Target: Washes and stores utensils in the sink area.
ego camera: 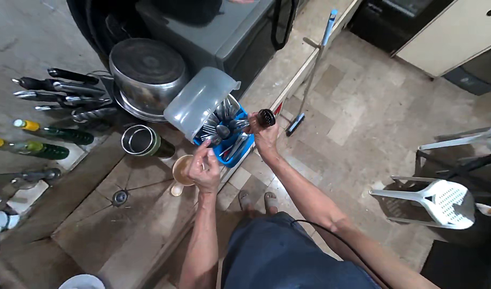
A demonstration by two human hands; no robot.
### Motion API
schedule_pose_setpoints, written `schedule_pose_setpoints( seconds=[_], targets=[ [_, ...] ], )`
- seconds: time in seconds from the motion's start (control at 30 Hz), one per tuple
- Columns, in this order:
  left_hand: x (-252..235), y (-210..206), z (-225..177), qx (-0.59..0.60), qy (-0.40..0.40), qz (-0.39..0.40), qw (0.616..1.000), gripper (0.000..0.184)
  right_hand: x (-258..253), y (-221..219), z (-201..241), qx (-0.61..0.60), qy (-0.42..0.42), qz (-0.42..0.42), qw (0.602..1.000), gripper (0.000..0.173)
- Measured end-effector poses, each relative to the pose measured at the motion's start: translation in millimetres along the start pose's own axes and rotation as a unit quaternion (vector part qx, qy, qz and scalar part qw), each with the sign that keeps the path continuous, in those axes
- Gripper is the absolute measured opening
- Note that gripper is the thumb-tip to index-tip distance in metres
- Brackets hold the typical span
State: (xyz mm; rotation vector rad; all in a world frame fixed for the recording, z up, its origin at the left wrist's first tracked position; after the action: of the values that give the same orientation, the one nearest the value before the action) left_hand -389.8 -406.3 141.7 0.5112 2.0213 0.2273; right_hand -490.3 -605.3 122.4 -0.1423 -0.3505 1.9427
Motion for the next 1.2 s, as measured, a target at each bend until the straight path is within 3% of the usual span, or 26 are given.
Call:
schedule_pose_setpoints(
  seconds=[0.07, 0.23, 0.37, 0.47, 0.67, 0.97, 1.2],
  targets=[
    [-6, -16, -6, -0.015, -0.007, 0.058, 0.998, 0.021, 4, 1, -5, -0.016, -0.002, -0.003, 1.0, 0.011],
    [-62, -77, 11, -0.11, 0.034, 0.235, 0.965, 0.044, 4, 9, -12, -0.047, -0.017, -0.027, 0.998, 0.013],
    [-98, -113, 23, -0.21, 0.119, 0.366, 0.899, 0.046, 4, 17, -12, -0.081, -0.062, -0.047, 0.994, 0.015],
    [-108, -124, 30, -0.226, 0.177, 0.41, 0.866, 0.049, 6, 25, -13, -0.099, -0.064, -0.043, 0.992, 0.014],
    [-116, -140, 41, -0.24, 0.183, 0.455, 0.838, 0.043, 11, 30, -16, -0.112, -0.099, -0.023, 0.988, 0.013],
    [-105, -111, 38, -0.27, 0.215, 0.41, 0.844, 0.042, 2, 33, -11, -0.123, -0.113, -0.02, 0.986, 0.012],
    [-104, -98, 48, -0.268, 0.177, 0.383, 0.866, 0.047, -13, 12, -4, -0.04, -0.079, 0.043, 0.995, 0.013]
  ],
)
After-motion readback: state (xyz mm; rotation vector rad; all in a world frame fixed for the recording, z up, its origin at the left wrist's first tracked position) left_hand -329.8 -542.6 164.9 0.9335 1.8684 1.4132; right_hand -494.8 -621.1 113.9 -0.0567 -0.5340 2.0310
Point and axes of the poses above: each hand's wrist, its own x-axis away from the middle knuckle, its own y-axis out of the back of the hand, z = x × y, the point moved 5 cm from there along -x, towards the middle knuckle, and after that the axes turned 13 degrees about -y, right-handed, at the moved point
